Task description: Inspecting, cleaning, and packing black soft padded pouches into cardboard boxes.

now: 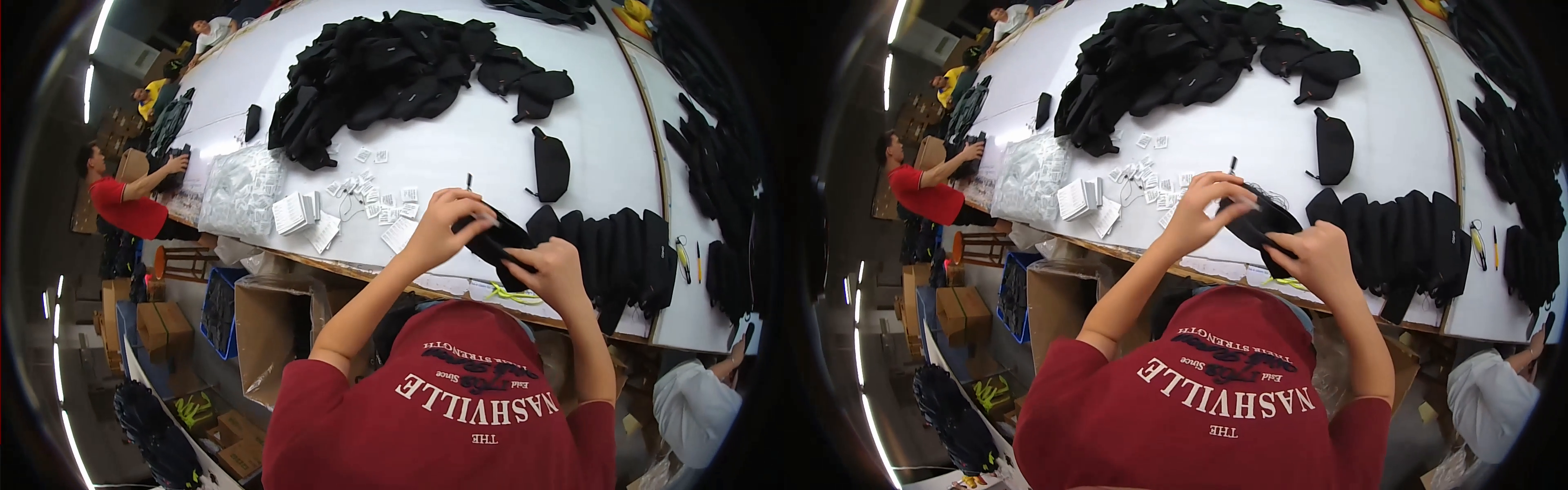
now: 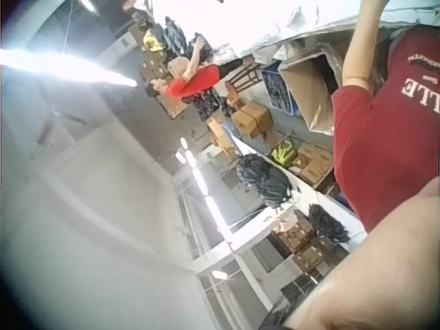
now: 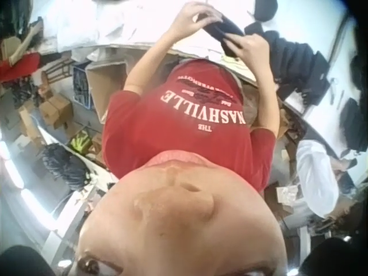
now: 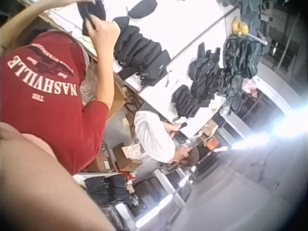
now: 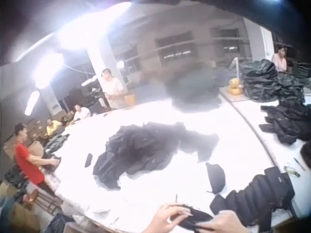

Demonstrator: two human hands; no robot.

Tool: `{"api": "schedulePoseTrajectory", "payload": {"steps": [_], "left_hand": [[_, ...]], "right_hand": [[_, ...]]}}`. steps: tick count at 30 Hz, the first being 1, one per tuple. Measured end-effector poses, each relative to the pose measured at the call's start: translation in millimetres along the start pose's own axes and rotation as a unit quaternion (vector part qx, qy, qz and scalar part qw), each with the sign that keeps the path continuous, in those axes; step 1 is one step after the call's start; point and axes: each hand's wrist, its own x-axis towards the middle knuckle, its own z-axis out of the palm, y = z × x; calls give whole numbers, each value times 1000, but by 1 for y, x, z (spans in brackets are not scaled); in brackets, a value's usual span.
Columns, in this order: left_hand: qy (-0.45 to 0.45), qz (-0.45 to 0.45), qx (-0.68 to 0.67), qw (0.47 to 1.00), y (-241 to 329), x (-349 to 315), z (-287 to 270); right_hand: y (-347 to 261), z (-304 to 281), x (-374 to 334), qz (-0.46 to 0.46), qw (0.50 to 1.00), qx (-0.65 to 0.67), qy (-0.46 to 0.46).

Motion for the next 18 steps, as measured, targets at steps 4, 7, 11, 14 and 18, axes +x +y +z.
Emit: {"api": "schedulePoseTrajectory", "payload": {"steps": [4, 7, 11, 14, 18], "left_hand": [[4, 12, 78, 997, -9, -4, -5], [189, -48, 33, 980, -7, -18, -9], [172, -202, -503, 823, -9, -36, 5], [146, -167, -667, 711, -19, -44, 21], [235, -203, -657, 687, -6, -28, 8]], "right_hand": [[-5, 2, 12, -35, 998, -47, 28], [-11, 1, 13, -62, 994, -64, 58], [-28, 1, 16, -72, 989, -58, 118], [-37, 8, 14, -72, 985, -18, 155], [-44, 16, 10, 6, 981, 59, 187]]}}
